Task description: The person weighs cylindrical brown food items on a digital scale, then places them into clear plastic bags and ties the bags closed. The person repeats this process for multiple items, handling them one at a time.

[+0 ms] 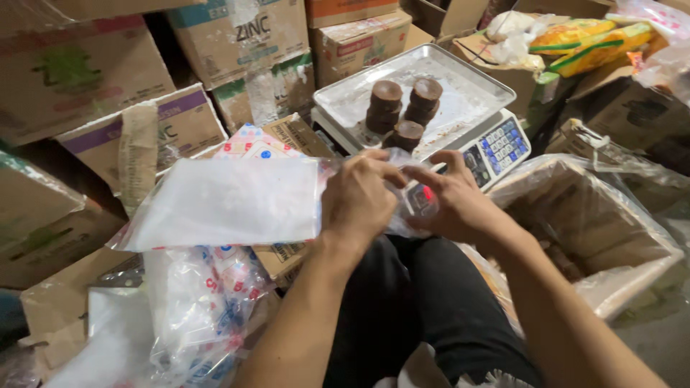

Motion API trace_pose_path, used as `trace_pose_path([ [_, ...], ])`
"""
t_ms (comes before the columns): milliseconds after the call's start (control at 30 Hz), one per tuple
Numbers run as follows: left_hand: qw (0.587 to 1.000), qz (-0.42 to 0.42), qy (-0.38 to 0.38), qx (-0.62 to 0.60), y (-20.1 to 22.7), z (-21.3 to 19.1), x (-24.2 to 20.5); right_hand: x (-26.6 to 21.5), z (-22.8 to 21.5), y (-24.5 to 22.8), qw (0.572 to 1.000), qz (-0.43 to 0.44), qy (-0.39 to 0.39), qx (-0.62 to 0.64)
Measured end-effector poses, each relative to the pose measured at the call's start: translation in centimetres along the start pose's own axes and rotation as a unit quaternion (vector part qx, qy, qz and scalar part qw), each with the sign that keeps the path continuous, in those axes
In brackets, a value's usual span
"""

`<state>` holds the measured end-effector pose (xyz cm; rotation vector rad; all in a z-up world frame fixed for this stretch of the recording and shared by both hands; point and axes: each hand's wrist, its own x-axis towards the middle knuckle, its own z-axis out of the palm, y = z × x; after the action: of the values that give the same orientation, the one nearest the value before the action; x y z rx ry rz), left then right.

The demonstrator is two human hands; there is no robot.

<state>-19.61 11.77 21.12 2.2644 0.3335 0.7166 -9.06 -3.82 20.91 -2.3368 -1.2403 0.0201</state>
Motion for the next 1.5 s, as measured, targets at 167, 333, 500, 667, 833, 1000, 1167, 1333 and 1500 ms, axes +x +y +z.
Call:
trace_pose_path([
  [167, 0.992, -0.119, 0.023, 0.041, -3.2, -3.9, 1.3, 5.5, 0.7, 3.1, 0.963, 0.021, 0.048, 0.266],
  [333, 0.962, -0.257, -0.018, -0.094, -4.0, -5.8, 2.7, 10.8, 3.5, 5.4, 0.975, 0.094, 0.166, 0.113],
  [500, 0.933, -0.291, -0.005, -0.213, -4.6, -5.9, 3.7, 13.4, 5.7, 6.7, 0.986, 0.077, 0.147, 0.016],
  [667, 0.908, -0.301, -0.003, -0.292, -6.2, -4.6, 4.2, 13.1, 7.1, 6.6, 0.984, 0.123, 0.127, 0.018],
  [833, 0.904, -0.326, -0.010, -0.276, -7.2, -3.0, 5.1, 12.6, 5.6, 4.8, 0.983, 0.125, 0.129, 0.048],
  [1000, 0.901, -0.353, -0.037, -0.250, -7.9, -1.8, 6.4, 12.2, 0.5, 1.6, 0.932, 0.158, 0.084, 0.315],
  [1167, 0.870, -0.315, -0.072, -0.372, -8.1, -0.9, 6.9, 11.9, -0.2, -2.7, 0.879, 0.116, -0.005, 0.463],
  [1333, 0.874, -0.213, -0.108, -0.423, -9.2, -1.7, 5.2, 11.6, 3.0, -5.1, 0.986, -0.028, 0.076, 0.145],
  [1500, 0.858, -0.186, -0.064, -0.474, -10.6, -1.6, 3.4, 12.1, 4.2, -4.4, 0.986, -0.029, 0.014, 0.166],
])
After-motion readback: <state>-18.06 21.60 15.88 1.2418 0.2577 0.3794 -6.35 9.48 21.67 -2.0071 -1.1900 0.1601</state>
